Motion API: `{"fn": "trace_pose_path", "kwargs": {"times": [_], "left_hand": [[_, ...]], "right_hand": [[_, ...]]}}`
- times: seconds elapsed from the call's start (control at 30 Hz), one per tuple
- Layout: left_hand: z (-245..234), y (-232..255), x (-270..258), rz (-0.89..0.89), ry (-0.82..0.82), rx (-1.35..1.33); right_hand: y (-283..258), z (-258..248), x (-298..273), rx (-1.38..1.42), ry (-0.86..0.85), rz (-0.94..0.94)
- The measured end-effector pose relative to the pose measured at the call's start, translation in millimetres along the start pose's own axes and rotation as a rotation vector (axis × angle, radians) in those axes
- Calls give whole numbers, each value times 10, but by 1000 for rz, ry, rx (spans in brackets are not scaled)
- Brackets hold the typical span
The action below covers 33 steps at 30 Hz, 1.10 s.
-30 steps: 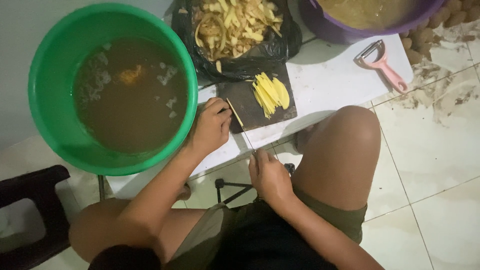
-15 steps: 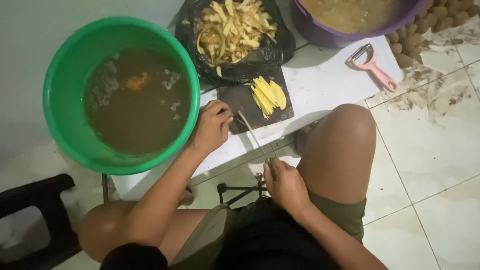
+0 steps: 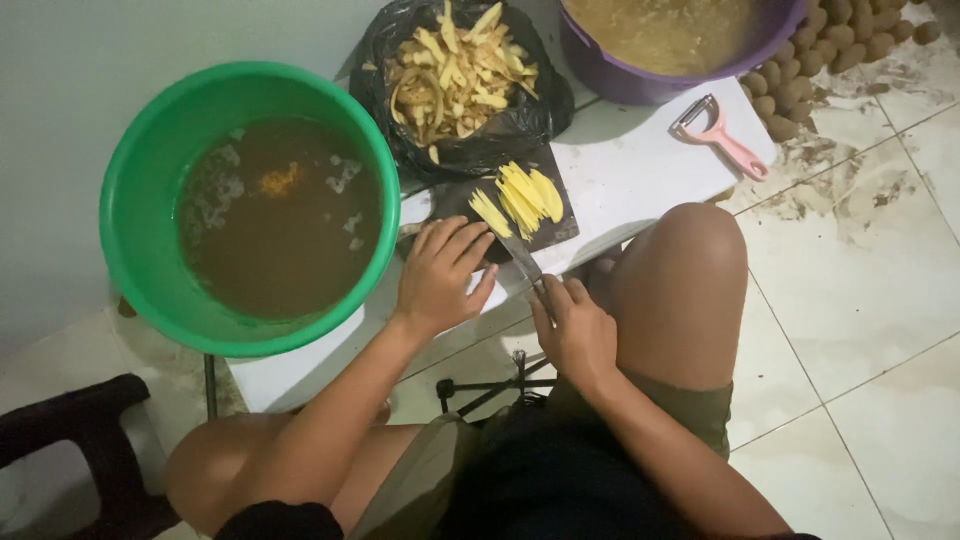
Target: Slicing peeled potatoes into thin strips for french fries using a knife on a cutting board.
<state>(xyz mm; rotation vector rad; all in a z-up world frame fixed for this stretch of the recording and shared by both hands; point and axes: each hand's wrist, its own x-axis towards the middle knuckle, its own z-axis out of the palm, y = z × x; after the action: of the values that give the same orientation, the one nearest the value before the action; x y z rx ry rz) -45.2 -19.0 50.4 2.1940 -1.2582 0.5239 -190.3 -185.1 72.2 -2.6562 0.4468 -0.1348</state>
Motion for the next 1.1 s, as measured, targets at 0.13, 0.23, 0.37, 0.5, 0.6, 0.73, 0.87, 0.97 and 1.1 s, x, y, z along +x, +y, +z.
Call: {"fn": "trace_pose_path", "kwargs": {"times": [0.13, 0.23, 0.37, 0.5, 0.6, 0.73, 0.87, 0.97, 1.1], "left_hand": [[-44, 61, 41, 8, -65, 38], [-86, 120, 60, -47, -201, 35], [-42, 129, 63, -37, -216, 82], [-127, 208, 174, -77, -340, 106], [-22, 197, 137, -108, -395, 133], [77, 202, 113, -113, -355, 138], [32, 249, 213, -156, -408, 141], [-33, 262, 342, -199, -529, 140], [-69, 238, 443, -262, -621, 104]], "right_hand": [[-5, -49, 21, 40, -50, 45], [66, 40, -4, 11, -25, -1], [42, 16, -2, -47, -21, -4], [28, -4, -2, -43, -44, 9], [61, 33, -3, -40, -53, -1], [75, 77, -21, -73, -33, -3], [112, 123, -34, -71, -33, -3], [106, 102, -22, -54, -32, -11], [75, 85, -51, -41, -21, -17]]}}
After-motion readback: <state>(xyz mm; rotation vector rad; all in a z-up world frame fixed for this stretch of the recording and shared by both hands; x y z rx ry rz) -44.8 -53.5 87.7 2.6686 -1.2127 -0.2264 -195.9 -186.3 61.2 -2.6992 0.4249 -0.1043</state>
